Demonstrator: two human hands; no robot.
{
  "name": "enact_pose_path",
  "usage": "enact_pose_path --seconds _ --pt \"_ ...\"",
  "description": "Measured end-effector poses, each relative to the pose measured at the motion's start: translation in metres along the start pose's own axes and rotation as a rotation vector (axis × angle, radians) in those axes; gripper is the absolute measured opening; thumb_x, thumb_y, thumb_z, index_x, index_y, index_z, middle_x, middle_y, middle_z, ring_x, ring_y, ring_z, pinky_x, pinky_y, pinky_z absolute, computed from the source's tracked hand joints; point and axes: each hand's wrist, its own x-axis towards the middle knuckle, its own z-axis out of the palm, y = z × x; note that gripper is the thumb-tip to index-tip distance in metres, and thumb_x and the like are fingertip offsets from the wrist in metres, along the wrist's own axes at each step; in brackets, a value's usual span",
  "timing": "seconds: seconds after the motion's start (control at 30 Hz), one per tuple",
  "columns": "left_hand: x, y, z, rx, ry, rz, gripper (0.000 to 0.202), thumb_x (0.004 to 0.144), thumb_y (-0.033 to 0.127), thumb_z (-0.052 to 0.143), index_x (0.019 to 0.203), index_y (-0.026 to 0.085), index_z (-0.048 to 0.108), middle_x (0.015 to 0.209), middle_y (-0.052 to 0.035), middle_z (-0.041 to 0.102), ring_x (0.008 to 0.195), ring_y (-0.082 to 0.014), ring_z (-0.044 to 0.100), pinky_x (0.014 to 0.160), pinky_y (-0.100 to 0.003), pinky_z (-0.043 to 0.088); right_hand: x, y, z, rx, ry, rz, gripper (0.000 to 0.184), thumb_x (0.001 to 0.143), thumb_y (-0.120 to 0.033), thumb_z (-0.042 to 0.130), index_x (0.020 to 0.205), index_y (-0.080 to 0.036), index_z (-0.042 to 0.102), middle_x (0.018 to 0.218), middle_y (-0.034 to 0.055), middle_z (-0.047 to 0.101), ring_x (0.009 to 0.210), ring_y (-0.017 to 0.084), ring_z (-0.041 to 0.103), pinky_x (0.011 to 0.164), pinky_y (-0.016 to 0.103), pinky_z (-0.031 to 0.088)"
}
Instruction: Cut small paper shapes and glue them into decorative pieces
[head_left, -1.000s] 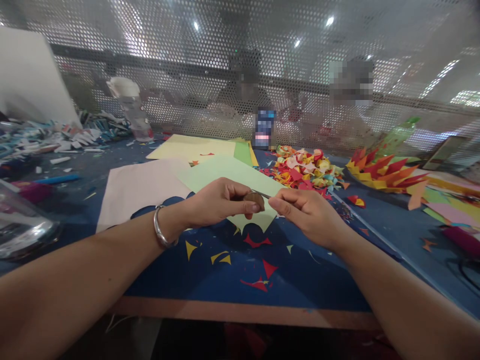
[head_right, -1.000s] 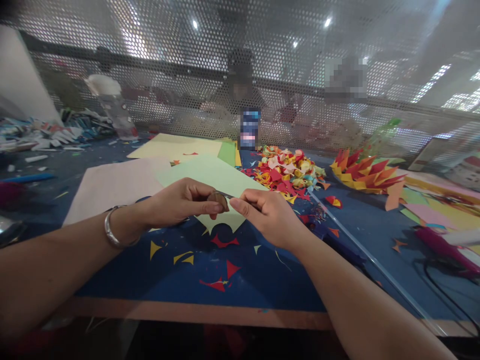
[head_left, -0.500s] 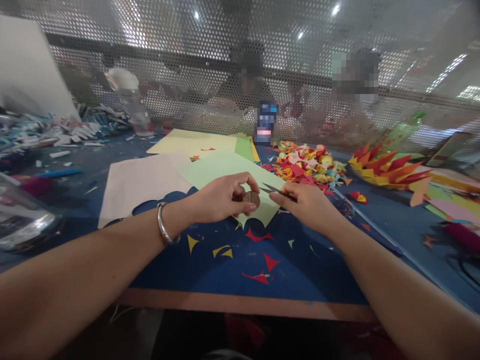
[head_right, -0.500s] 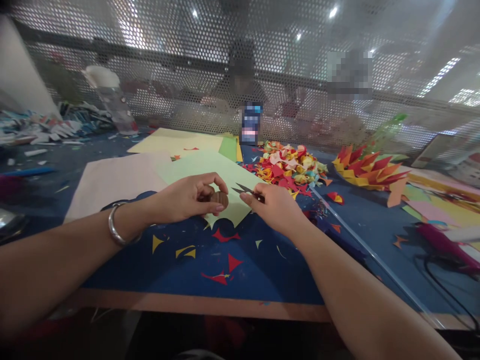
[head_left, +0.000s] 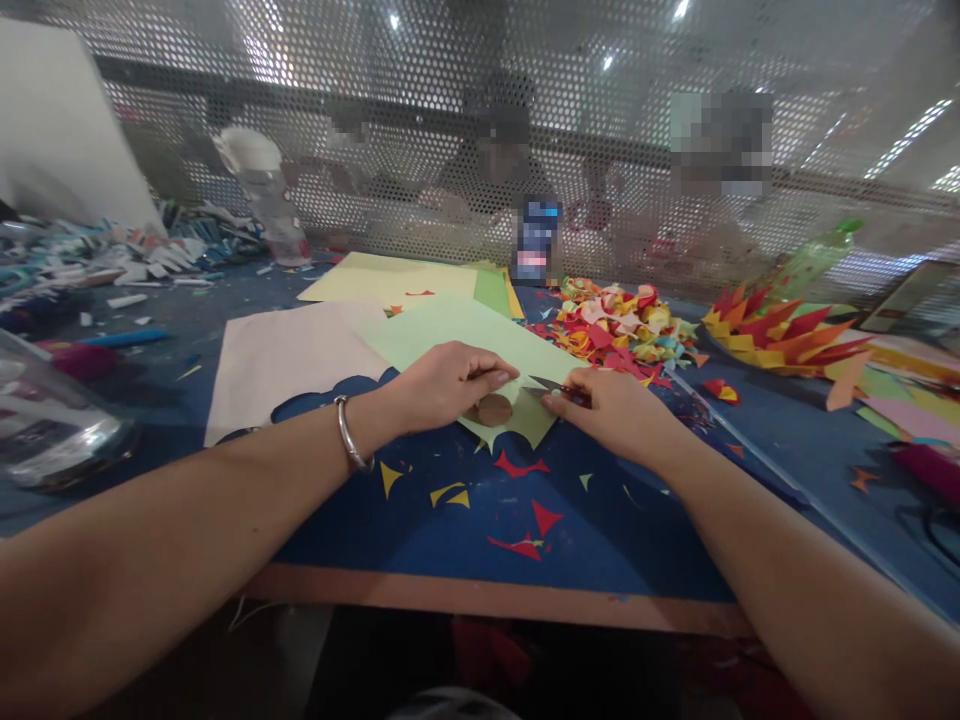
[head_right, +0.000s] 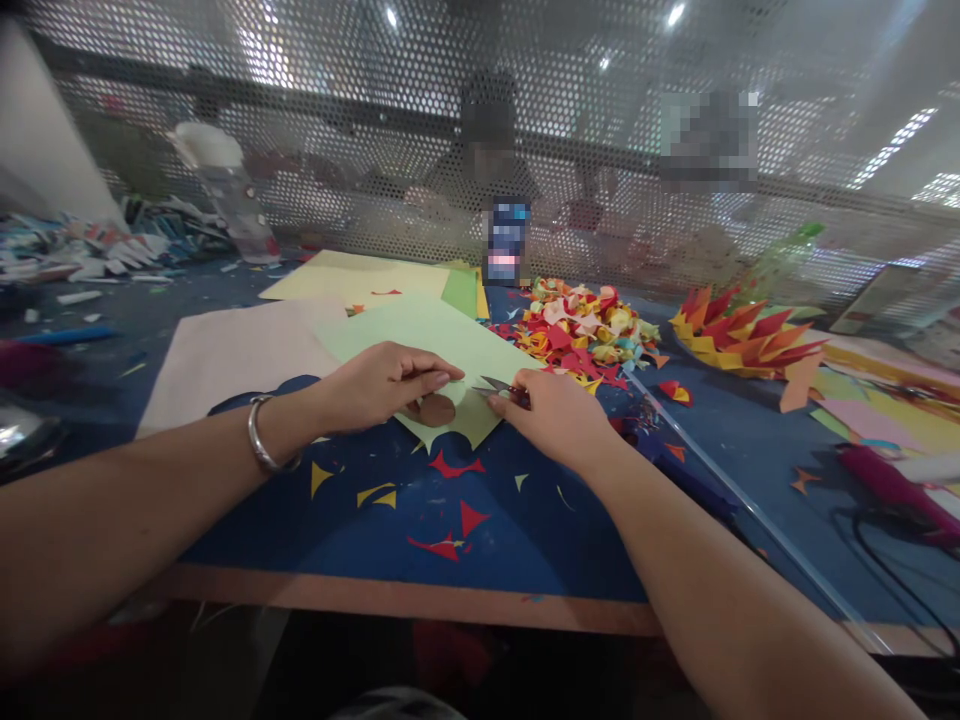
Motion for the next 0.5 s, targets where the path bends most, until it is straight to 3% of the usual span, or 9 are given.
enact_pose_path --seconds 0.2,0.3,0.4,0.5 --pt "0.002 -0.008 -0.001 -0.059 0.089 -0.019 0.032 0.087 0.031 0.057 0.113 0.015 0.066 0.081 -0.0054 0.072 0.069 -0.0159 0.070 0.063 -0.026 0.051 -0.002 -0.003 -0.001 -0.071 -0.001 0.004 0.033 0.088 -0.052 0.051 0.078 -0.020 0.053 0.073 0.0052 0.063 0.066 0.020 0.057 0.055 0.029 0.031" --pt "0.002 -0.010 -0.004 -0.067 0.033 -0.064 0.033 0.087 0.033 0.056 0.114 0.015 0.062 0.073 -0.0031 0.068 0.062 -0.0156 0.069 0.059 -0.025 0.049 -0.003 -0.005 -0.001 -0.073 -0.005 0.007 0.034 0.088 -0.053 0.051 0.080 -0.021 0.054 0.073 0.0053 0.063 0.067 0.020 0.058 0.055 0.029 0.031" --pt "0.001 -0.009 -0.012 0.128 -0.001 -0.066 0.033 0.086 0.035 0.055 0.111 0.016 0.064 0.076 -0.0035 0.070 0.060 -0.0150 0.066 0.061 -0.026 0.046 -0.005 -0.006 -0.002 -0.086 0.000 -0.005 0.035 0.088 -0.054 0.050 0.080 -0.020 0.054 0.074 0.0063 0.064 0.067 0.021 0.059 0.055 0.029 0.031" --pt "-0.002 -0.003 -0.025 0.431 0.060 -0.037 0.024 0.085 0.033 0.053 0.094 0.018 0.069 0.083 -0.0056 0.072 0.069 -0.0172 0.063 0.063 -0.028 0.039 -0.005 -0.007 -0.001 -0.103 0.000 0.001 0.034 0.088 -0.053 0.051 0.081 -0.020 0.055 0.075 0.0071 0.064 0.067 0.021 0.059 0.055 0.029 0.031"
